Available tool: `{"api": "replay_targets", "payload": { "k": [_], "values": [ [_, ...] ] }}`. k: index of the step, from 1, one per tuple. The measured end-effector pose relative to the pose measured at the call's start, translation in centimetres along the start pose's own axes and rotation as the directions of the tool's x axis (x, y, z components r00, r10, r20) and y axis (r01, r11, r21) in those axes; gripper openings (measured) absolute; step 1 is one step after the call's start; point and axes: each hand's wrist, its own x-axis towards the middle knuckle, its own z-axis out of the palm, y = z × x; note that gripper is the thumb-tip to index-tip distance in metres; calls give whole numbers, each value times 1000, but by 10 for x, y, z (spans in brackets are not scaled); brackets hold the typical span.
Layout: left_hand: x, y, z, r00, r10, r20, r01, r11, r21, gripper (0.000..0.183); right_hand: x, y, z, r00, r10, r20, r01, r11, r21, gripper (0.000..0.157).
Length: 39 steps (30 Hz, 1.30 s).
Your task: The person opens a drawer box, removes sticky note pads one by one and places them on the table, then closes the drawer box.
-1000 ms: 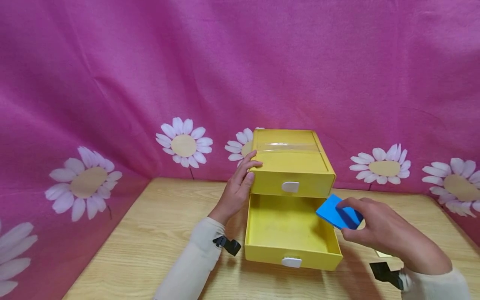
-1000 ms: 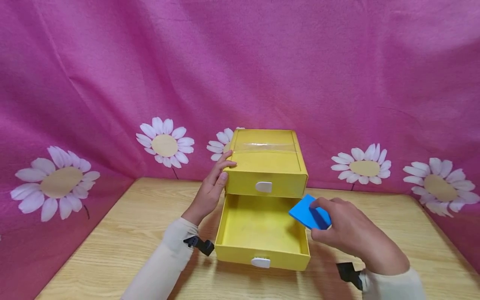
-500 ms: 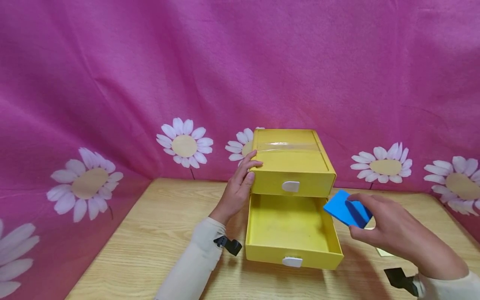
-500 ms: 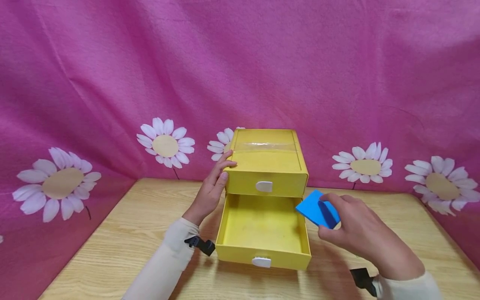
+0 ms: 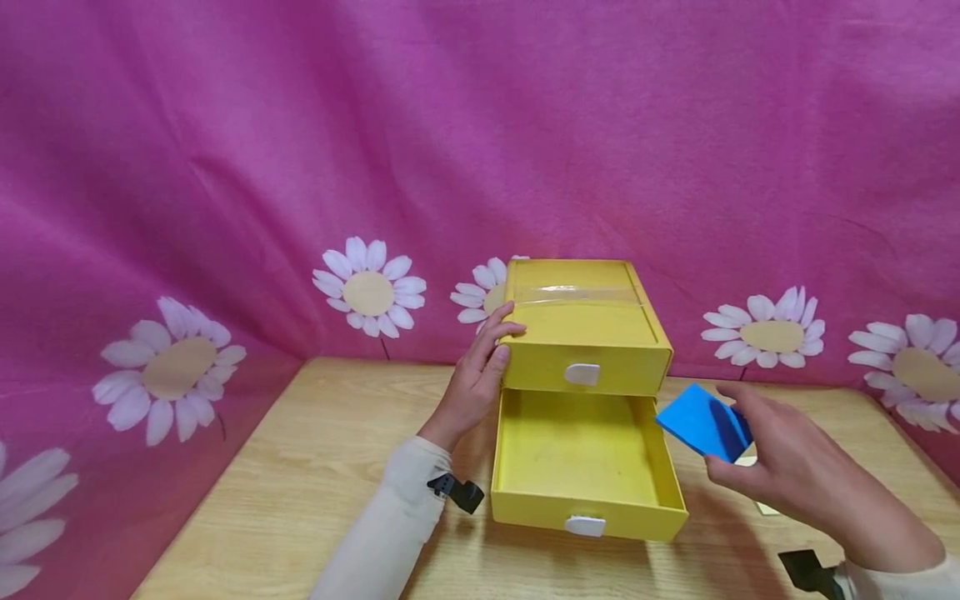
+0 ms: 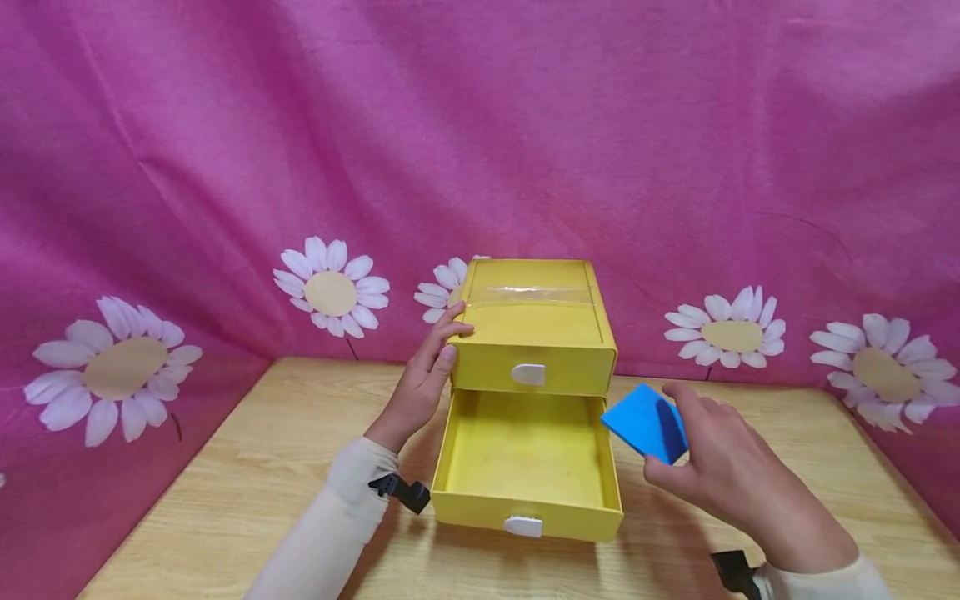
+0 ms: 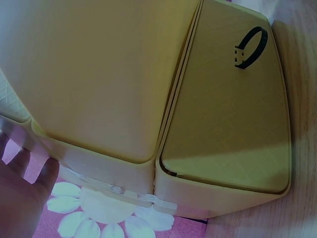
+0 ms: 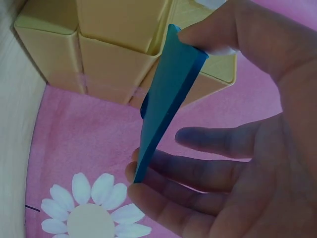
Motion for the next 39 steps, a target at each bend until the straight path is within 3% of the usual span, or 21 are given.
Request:
{"api": "replay_targets", "payload": {
  "k": [12, 18, 29, 39],
  "values": [
    [-1, 2, -2, 1000, -9, -1, 9, 1000, -2, 30, -4, 9, 8, 997, 64, 41, -59, 992, -113, 78],
    [-2, 0, -2, 1000, -6, 1, 6, 1000, -3, 30, -7, 14, 11, 999, 44, 11, -42, 993, -113, 73],
    [-2, -2, 1, 1000, -8, -1, 8, 1000, -14, 29, -6, 25, 17, 989, 141, 49, -133, 982, -135, 79],
    [-2, 1, -1, 1000, -14, -1, 14, 1000, -10, 30, -4, 30, 24, 991, 128, 26, -124, 983, -137, 76]
  ]
}}
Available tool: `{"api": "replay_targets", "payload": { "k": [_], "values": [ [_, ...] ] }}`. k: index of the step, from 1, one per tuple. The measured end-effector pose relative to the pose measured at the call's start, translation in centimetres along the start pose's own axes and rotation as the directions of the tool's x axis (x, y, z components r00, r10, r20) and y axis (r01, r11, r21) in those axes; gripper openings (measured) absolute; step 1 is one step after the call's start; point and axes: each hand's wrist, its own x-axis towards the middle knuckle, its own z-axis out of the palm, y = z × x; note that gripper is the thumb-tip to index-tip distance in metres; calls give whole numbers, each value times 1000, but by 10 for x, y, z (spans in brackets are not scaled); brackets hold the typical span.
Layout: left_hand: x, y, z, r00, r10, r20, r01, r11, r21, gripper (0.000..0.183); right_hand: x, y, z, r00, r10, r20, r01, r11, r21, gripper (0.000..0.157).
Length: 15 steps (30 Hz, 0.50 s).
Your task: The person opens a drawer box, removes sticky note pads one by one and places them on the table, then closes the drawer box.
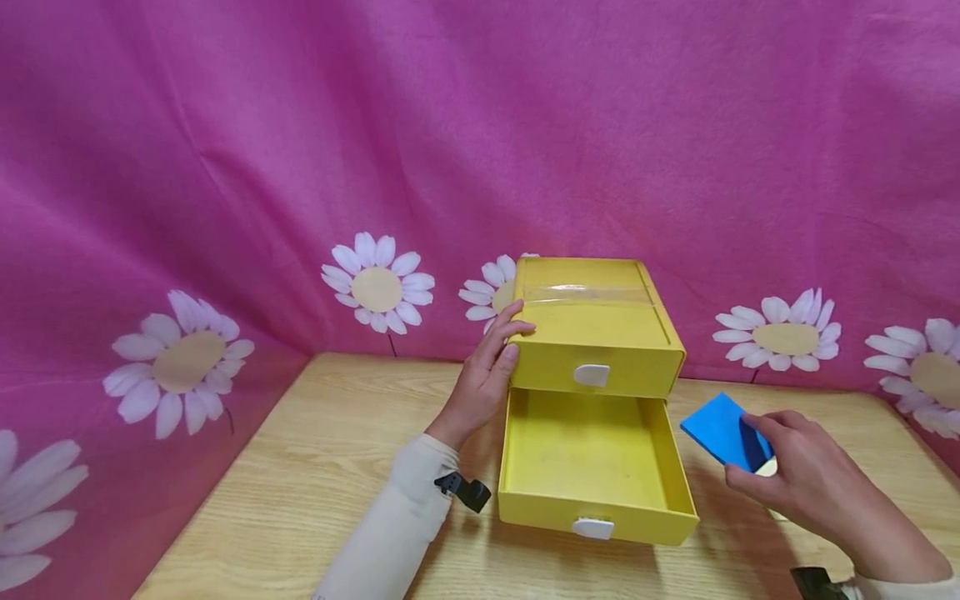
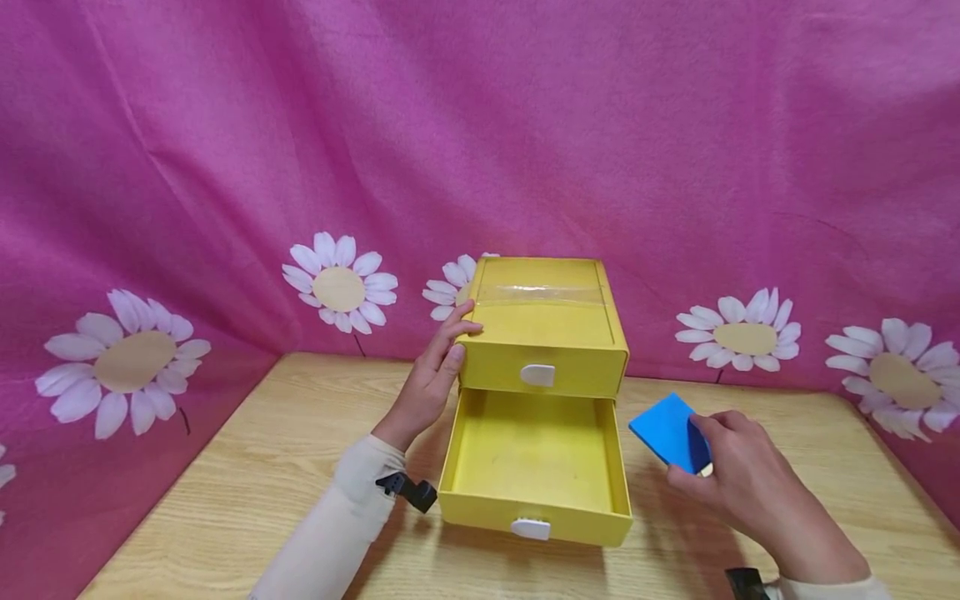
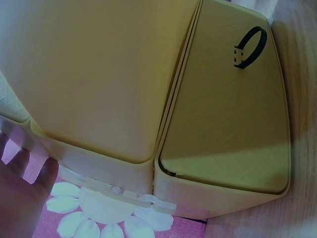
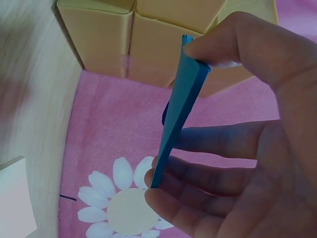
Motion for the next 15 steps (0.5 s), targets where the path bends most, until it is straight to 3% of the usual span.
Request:
{"api": "replay_targets", "payload": {
  "k": [8, 15],
  "values": [
    [2, 1, 0, 1000, 9, 2, -9, 1000, 11, 30, 2, 4, 2, 1000, 17, 6, -17, 1000, -10, 77],
    [0, -2, 1, 1000, 22, -7, -22, 1000, 14, 30, 4, 6, 4, 990, 85, 110, -85, 996, -4, 83]
  ]
}}
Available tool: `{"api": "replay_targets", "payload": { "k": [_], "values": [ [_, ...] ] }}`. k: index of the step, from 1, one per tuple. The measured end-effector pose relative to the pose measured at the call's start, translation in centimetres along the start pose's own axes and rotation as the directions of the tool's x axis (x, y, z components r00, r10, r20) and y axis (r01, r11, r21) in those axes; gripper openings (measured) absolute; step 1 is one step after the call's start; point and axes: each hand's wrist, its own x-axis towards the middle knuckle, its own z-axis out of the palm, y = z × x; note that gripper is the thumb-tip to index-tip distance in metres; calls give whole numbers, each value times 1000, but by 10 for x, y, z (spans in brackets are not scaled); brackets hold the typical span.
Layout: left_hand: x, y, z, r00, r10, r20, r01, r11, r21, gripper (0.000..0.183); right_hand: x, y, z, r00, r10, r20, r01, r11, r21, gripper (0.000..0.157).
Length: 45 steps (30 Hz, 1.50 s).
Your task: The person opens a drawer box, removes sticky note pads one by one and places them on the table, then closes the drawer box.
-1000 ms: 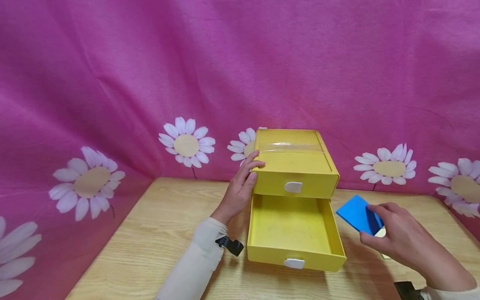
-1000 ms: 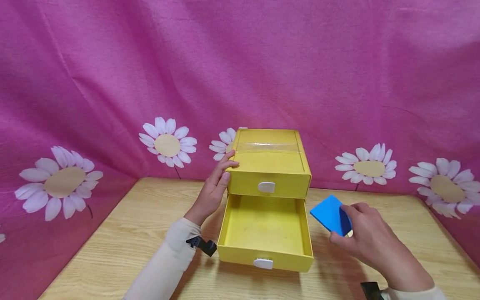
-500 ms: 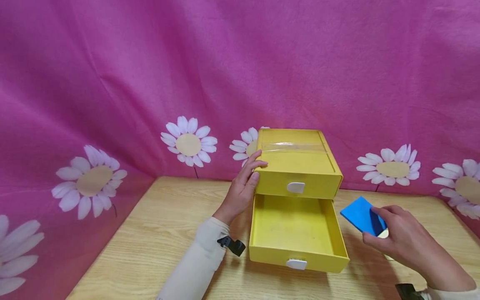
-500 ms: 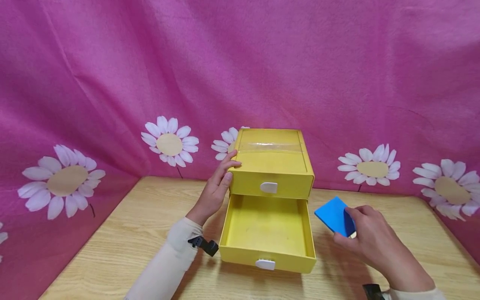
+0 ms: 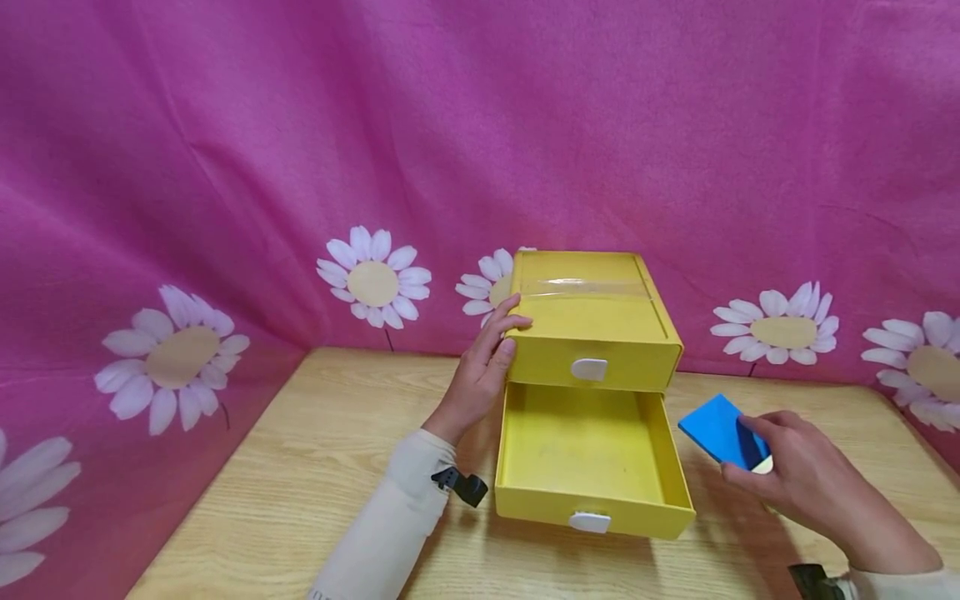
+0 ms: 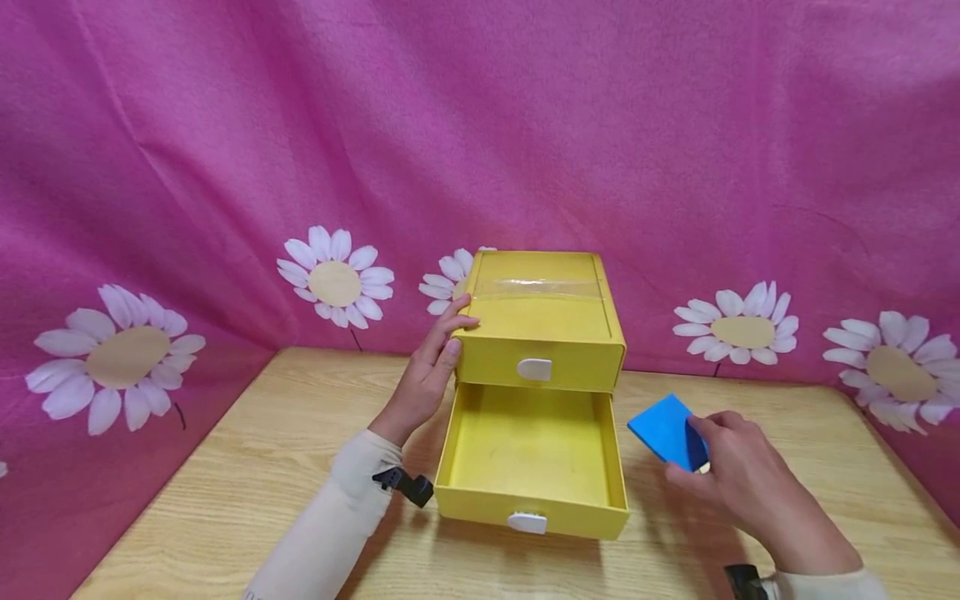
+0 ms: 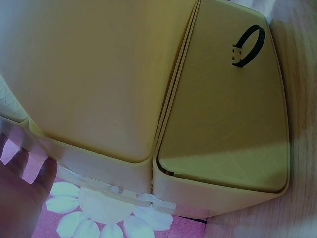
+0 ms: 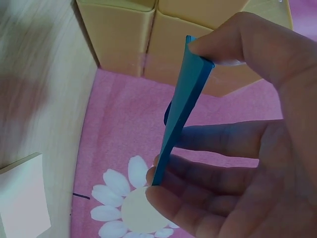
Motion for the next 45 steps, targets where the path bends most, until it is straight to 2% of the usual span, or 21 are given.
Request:
{"api": "replay_targets", "payload": {
  "k": [9, 18, 23, 31, 35, 40, 45],
  "values": [
    [1, 1, 0, 1000, -2, 6, 2, 1000, -7, 30, 0, 5, 5, 999, 5, 36, -5, 1000, 17, 81],
    [-1, 1, 1, 999, -36, 11, 37, 999, -17, 30, 0, 7, 13, 1000, -2, 12, 2, 1000, 3, 74],
    [0, 1, 1, 999, -36, 10, 36, 999, -13, 30, 3, 7, 18, 999, 30, 31, -30, 999, -12, 75],
    [0, 0, 1, 1000, -14, 3, 14, 1000, -8, 30, 5, 7, 26, 1000, 4, 2, -4, 1000, -14, 69],
    [0, -1, 1, 1000, -6, 2, 6, 1000, -5, 30, 8, 9, 28, 997, 26, 71, -25, 1000, -9, 69],
    [1, -1, 1, 1000, 2, 2, -2, 1000, -1, 30, 12, 13, 33, 978, 75, 194, -74, 997, -8, 73],
    [0, -1, 1, 1000, -3, 1, 3, 1000, 0, 30, 12, 16, 38, 978, 71, 198, -72, 997, -1, 71]
  ]
}}
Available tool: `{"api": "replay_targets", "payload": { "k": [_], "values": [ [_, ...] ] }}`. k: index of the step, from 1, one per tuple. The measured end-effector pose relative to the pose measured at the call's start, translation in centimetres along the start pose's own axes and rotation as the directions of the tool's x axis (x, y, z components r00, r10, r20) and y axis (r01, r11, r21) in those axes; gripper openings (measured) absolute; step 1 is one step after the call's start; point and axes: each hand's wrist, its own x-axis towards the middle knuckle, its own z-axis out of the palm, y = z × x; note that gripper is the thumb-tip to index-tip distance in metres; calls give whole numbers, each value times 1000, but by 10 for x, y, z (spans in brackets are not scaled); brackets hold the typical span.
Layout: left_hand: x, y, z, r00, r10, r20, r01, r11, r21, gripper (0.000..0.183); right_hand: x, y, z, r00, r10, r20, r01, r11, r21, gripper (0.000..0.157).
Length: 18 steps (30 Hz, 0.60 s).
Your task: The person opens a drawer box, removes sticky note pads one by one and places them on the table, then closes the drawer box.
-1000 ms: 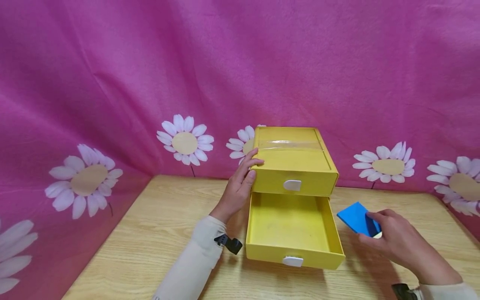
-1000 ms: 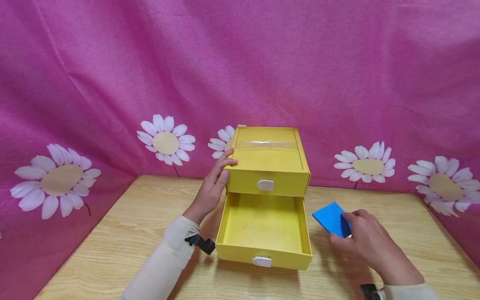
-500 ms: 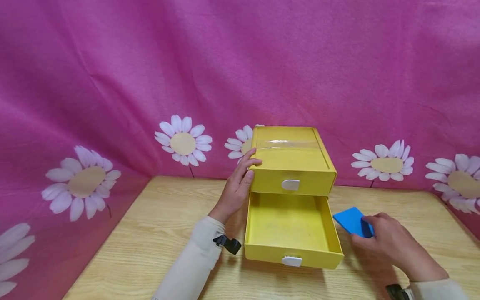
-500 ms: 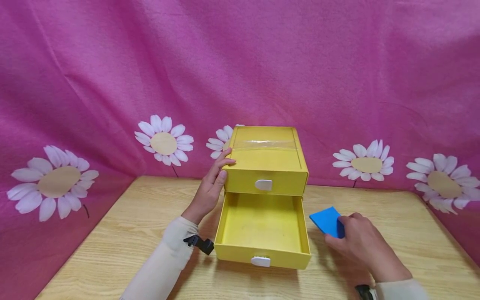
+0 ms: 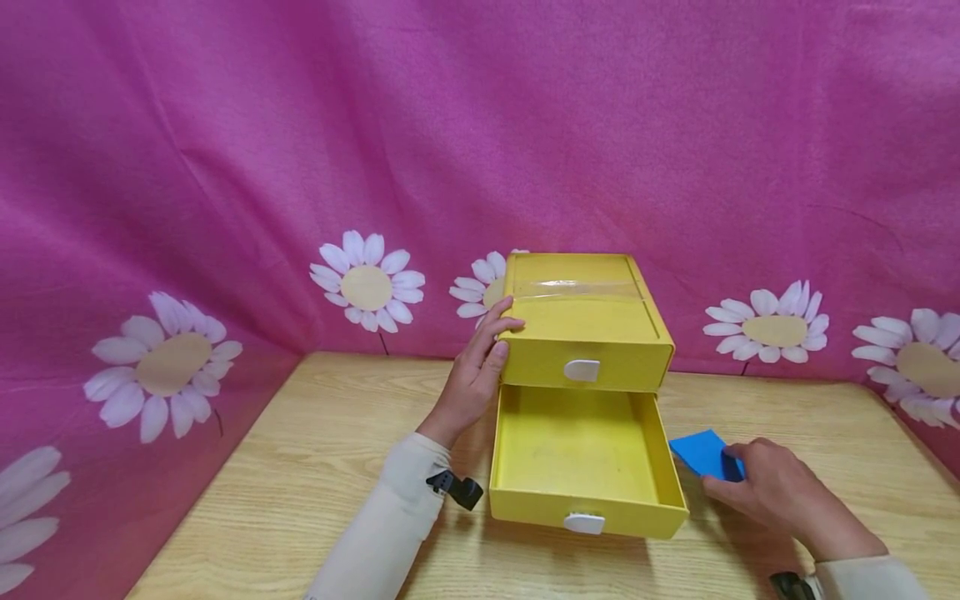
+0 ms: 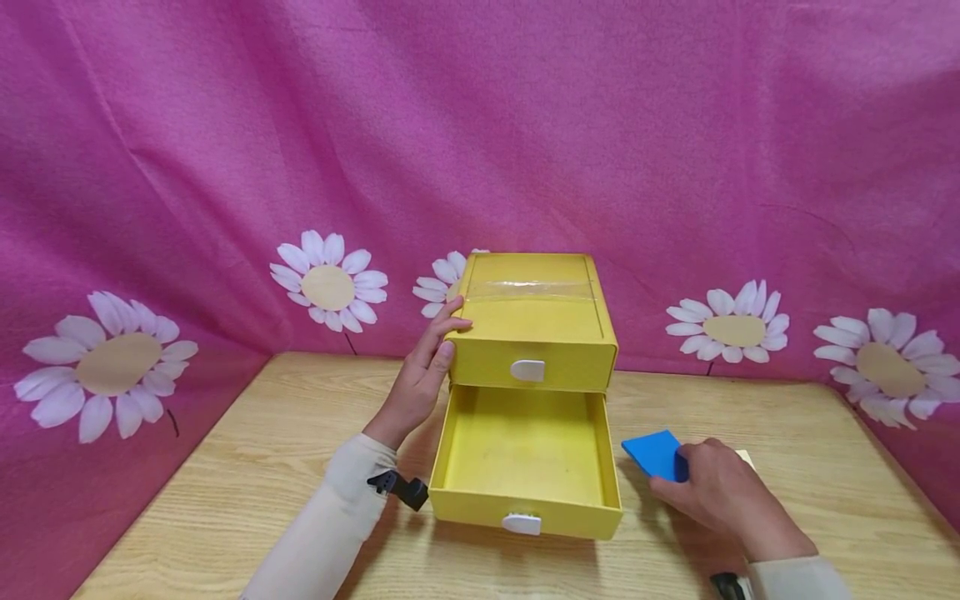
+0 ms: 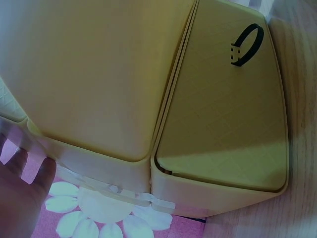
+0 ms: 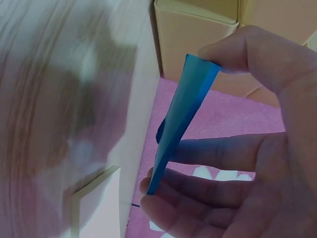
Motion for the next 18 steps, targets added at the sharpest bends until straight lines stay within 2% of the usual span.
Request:
{"api": "replay_targets", "payload": {
  "k": [7, 14, 18],
  "values": [
    [-1, 0, 0, 1000, 9, -4, -9, 1000, -2, 29, 1, 1, 1, 999, 25, 24, -24, 1000, -2, 72],
    [-1, -1, 0, 1000, 3, -3, -3, 1000, -5, 29, 1, 4, 3, 1000, 9, 28, -9, 1000, 5, 62],
    [-1, 0, 0, 1000, -8, 1, 8, 1000, -5, 30, 1, 7, 3, 997, 30, 65, -31, 999, 19, 62]
  ]
}}
